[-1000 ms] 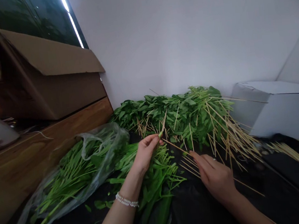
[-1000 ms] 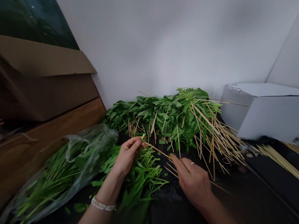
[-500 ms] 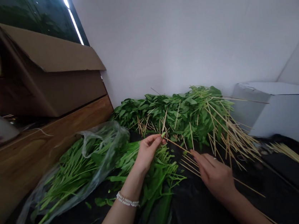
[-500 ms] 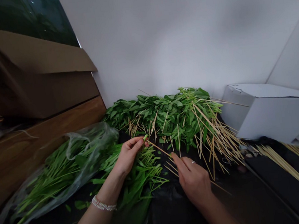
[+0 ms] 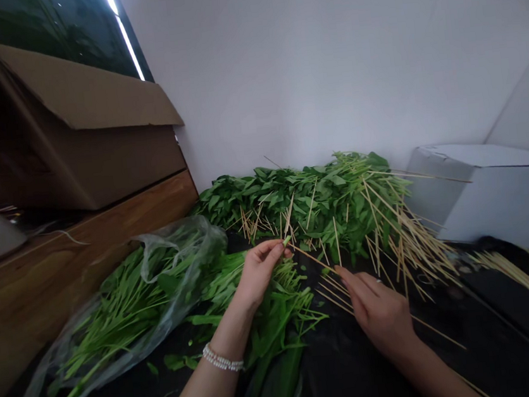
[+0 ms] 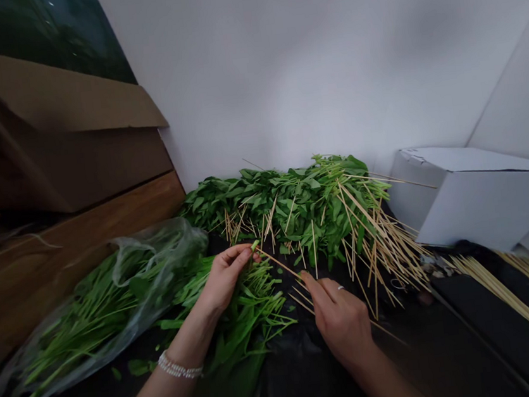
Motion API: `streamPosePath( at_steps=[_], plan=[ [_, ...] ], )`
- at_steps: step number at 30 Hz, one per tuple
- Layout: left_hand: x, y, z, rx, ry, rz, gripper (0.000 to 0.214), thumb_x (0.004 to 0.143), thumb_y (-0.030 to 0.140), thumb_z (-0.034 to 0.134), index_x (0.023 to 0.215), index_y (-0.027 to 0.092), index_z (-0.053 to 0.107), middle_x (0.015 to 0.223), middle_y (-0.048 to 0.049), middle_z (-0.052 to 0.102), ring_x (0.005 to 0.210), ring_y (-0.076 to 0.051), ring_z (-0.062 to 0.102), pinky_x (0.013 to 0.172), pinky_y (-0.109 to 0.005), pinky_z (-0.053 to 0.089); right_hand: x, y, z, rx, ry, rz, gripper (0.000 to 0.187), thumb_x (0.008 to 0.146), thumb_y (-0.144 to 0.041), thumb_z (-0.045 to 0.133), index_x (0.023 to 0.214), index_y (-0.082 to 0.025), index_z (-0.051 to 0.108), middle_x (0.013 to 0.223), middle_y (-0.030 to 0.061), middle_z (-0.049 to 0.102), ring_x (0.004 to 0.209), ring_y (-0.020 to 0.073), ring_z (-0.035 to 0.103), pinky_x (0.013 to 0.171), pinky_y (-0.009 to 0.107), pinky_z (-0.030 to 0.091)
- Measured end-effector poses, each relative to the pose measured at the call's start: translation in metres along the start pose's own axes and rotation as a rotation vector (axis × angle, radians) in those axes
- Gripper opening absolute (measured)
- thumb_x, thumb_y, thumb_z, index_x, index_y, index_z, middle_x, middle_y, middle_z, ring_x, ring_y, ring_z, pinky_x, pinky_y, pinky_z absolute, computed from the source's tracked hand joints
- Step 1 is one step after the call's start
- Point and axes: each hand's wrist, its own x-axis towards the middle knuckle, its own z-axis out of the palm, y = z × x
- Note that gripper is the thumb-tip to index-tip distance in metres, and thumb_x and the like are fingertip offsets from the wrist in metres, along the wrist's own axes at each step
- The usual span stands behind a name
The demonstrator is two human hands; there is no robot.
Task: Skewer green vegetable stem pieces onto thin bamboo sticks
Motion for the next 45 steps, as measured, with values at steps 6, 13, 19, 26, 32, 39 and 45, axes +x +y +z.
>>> streamPosePath(
  at_steps=[6, 13, 19, 26, 32, 39, 45],
  plan=[
    [-0.0013, 0.0016, 0.0015, 0.026, -0.015, -0.008, 0.028, 0.075, 0.036, 0.074, 0.091, 0.013, 0.071, 0.077, -0.0042, 0.073, 0.074, -0.014, 0.065, 0.078, -0.026, 0.048, 0.0006, -0.0004, -0.0007, 0.003, -0.005, -0.012, 0.035, 0.092, -0.008, 0.047, 0.123, -0.015, 0.06, 0.08, 0.0029, 0.065, 0.069, 0.0106, 0.06, 0.067, 0.023, 0.042],
    [-0.0013, 0.0027, 0.0027, 0.06, 0.005, 0.015, 0.027, 0.075, 0.036, 0.073, 0.089, 0.013, 0.072, 0.076, -0.0041, 0.073, 0.073, -0.014, 0.065, 0.076, -0.026, 0.048, 0.0008, -0.001, -0.001, 0.004, -0.01, -0.01, 0.035, 0.091, -0.007, 0.047, 0.122, -0.014, 0.061, 0.081, 0.0037, 0.066, 0.072, 0.0115, 0.062, 0.07, 0.023, 0.043],
    [-0.0008, 0.0016, 0.0019, 0.063, 0.021, 0.002, 0.029, 0.073, 0.037, 0.074, 0.089, 0.013, 0.072, 0.077, -0.0055, 0.073, 0.074, -0.016, 0.065, 0.077, -0.028, 0.049, 0.0002, 0.0002, -0.0005, 0.022, -0.009, -0.003, 0.035, 0.091, -0.008, 0.047, 0.122, -0.014, 0.061, 0.082, 0.004, 0.066, 0.073, 0.0114, 0.062, 0.072, 0.023, 0.043],
    [-0.0016, 0.0025, 0.0024, 0.059, 0.034, 0.0, 0.028, 0.074, 0.037, 0.074, 0.089, 0.014, 0.072, 0.077, -0.0048, 0.073, 0.074, -0.016, 0.066, 0.076, -0.028, 0.049, 0.0001, 0.0003, -0.0006, 0.015, -0.007, 0.005, 0.034, 0.092, -0.008, 0.046, 0.122, -0.014, 0.062, 0.081, 0.0038, 0.066, 0.072, 0.0109, 0.062, 0.07, 0.022, 0.043],
    [-0.0014, 0.0018, 0.0019, 0.058, 0.033, -0.005, 0.03, 0.073, 0.038, 0.075, 0.09, 0.014, 0.072, 0.078, -0.0052, 0.073, 0.074, -0.016, 0.066, 0.077, -0.028, 0.049, 0.0011, 0.0, -0.0015, 0.015, -0.009, 0.005, 0.034, 0.092, -0.008, 0.046, 0.121, -0.015, 0.062, 0.081, 0.0031, 0.066, 0.07, 0.0098, 0.062, 0.068, 0.022, 0.043],
    [-0.0013, 0.0022, 0.0007, 0.053, 0.036, -0.015, 0.03, 0.072, 0.038, 0.075, 0.088, 0.014, 0.073, 0.075, -0.0052, 0.074, 0.073, -0.017, 0.066, 0.078, -0.029, 0.049, -0.0016, -0.0013, 0.0006, 0.049, -0.035, 0.014, 0.035, 0.093, -0.01, 0.043, 0.123, -0.016, 0.06, 0.081, 0.0035, 0.067, 0.074, 0.0112, 0.064, 0.071, 0.022, 0.046],
    [-0.0024, 0.0043, 0.0026, 0.129, 0.027, 0.027, 0.028, 0.072, 0.039, 0.075, 0.084, 0.014, 0.074, 0.073, -0.0044, 0.073, 0.072, -0.017, 0.065, 0.08, -0.029, 0.049, -0.0034, -0.0039, 0.0039, 0.084, -0.027, 0.018, 0.038, 0.091, -0.006, 0.043, 0.126, -0.015, 0.056, 0.083, 0.0038, 0.067, 0.074, 0.0115, 0.064, 0.074, 0.022, 0.047]
  ],
)
